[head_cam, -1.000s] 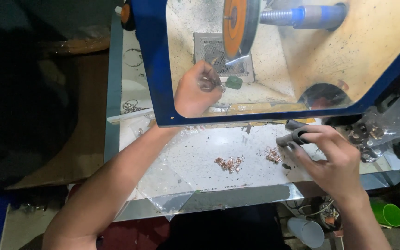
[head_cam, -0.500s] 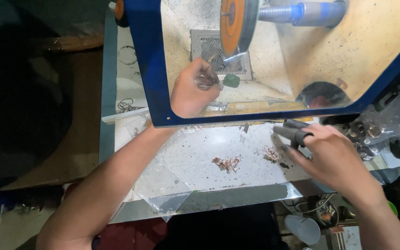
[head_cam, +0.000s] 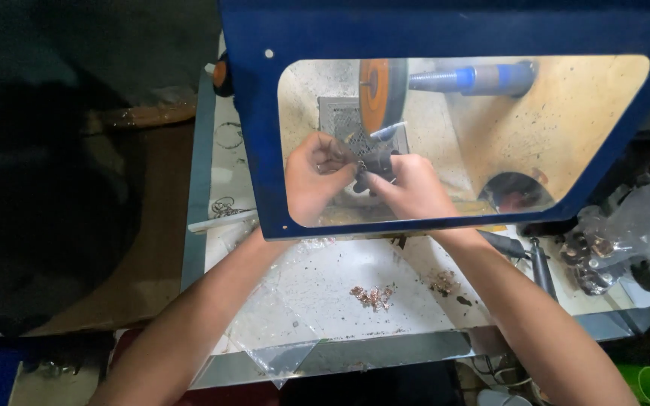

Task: The person uses a rotary polishing machine to smooth small metal parts. They hold each part with pliers and press it against the spinning wheel, then place the finished pieces on the workbench.

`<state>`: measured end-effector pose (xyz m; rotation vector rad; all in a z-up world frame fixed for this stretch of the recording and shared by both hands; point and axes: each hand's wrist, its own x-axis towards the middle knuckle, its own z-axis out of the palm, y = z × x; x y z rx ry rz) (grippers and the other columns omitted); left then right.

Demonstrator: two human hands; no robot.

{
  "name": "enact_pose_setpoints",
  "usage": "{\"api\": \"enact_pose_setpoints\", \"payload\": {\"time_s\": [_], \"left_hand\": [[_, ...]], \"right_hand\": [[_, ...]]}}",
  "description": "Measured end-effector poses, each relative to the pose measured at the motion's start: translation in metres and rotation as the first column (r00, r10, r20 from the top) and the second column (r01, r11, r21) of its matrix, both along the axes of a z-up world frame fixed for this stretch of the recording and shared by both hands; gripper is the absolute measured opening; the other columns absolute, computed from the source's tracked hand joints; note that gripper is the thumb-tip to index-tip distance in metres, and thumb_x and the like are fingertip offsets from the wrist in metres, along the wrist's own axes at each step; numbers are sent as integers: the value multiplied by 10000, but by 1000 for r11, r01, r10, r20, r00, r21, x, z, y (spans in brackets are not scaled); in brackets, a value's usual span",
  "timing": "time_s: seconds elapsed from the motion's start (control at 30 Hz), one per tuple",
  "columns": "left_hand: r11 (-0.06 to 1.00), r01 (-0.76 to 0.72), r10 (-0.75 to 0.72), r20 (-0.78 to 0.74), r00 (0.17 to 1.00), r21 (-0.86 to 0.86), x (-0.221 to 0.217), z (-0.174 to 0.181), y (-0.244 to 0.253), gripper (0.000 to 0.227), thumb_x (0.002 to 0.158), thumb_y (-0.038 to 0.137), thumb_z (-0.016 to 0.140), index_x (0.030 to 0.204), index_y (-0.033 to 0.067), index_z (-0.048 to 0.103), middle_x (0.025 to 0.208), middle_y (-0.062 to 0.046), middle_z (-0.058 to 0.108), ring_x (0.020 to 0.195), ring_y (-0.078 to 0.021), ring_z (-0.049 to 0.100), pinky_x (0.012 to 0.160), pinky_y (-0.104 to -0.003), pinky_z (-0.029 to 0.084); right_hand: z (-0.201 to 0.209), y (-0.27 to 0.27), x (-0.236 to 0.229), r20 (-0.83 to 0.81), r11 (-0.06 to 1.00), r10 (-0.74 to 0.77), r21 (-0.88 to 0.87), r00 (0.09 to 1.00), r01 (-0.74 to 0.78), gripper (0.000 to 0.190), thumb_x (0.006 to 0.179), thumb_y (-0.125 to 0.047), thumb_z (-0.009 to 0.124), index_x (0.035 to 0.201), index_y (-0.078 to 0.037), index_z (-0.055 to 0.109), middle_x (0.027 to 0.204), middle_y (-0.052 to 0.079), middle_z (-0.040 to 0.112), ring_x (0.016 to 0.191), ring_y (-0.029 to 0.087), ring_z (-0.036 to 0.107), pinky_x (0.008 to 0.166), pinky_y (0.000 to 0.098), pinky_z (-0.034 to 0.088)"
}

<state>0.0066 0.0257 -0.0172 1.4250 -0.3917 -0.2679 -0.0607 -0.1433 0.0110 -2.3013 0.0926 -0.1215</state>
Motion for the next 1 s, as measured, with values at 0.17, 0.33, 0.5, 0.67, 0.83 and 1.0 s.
{"api": "enact_pose_setpoints", "payload": {"time_s": [0.17, 0.33, 0.5, 0.67, 0.83, 1.0], "left_hand": [[1000, 19, -19, 18, 1000, 24, -1, 13, 10, 242, 853, 96, 747, 1009, 108, 562, 974, -140, 732, 915, -197, 696, 811, -377, 636], [998, 12, -13, 19, 1000, 68, -7, 28, 12, 257, 864, 111, 736, 1080, 100, 596, 973, -137, 753, 871, -165, 644, 790, -361, 604], [999, 1, -4, 53, 999, 51, -8, 25, 8, 297, 860, 157, 789, 1112, 95, 645, 1009, -111, 768, 906, -140, 619, 813, -307, 578], [997, -46, 43, 45, 998, 54, -1, 18, -4, 239, 917, 203, 770, 1110, 86, 691, 1084, -142, 769, 1036, -206, 686, 908, -369, 581], [993, -68, 66, 26, 998, 98, 1, 27, -6, 247, 986, 207, 680, 1184, 61, 704, 1145, -174, 759, 1111, -259, 723, 966, -430, 597], [995, -58, 54, 49, 997, 81, 0, 35, 0, 254, 963, 199, 699, 1180, 67, 709, 1177, -153, 751, 1177, -277, 706, 989, -444, 596]], "right_hand": [[3, 7, 1, 37, 994, 27, 104, 999, -31, 250, 965, -237, 731, 880, -10, 789, 725, 114, 753, 690, 204, 719, 672, 351, 571], [-2, 1, -6, 29, 969, 98, 224, 995, -102, 225, 978, -128, 648, 979, 56, 777, 786, 181, 757, 780, 246, 719, 788, 420, 577], [-19, -10, -4, 75, 954, 94, 278, 993, -111, 212, 1009, -108, 622, 962, 39, 768, 772, 170, 753, 766, 237, 725, 772, 411, 580], [-17, 1, 1, 106, 939, -17, 344, 994, -21, 242, 1017, -130, 656, 825, -2, 731, 655, 97, 666, 662, 162, 613, 684, 353, 536], [-20, 7, 14, 106, 871, -154, 484, 982, 84, 433, 1017, -213, 714, 614, -69, 647, 488, 64, 580, 494, 113, 491, 504, 256, 431], [-17, 18, 17, 55, 711, -241, 690, 969, 137, 413, 993, -139, 698, 609, -59, 570, 506, 59, 502, 504, 127, 475, 499, 266, 405]]}}
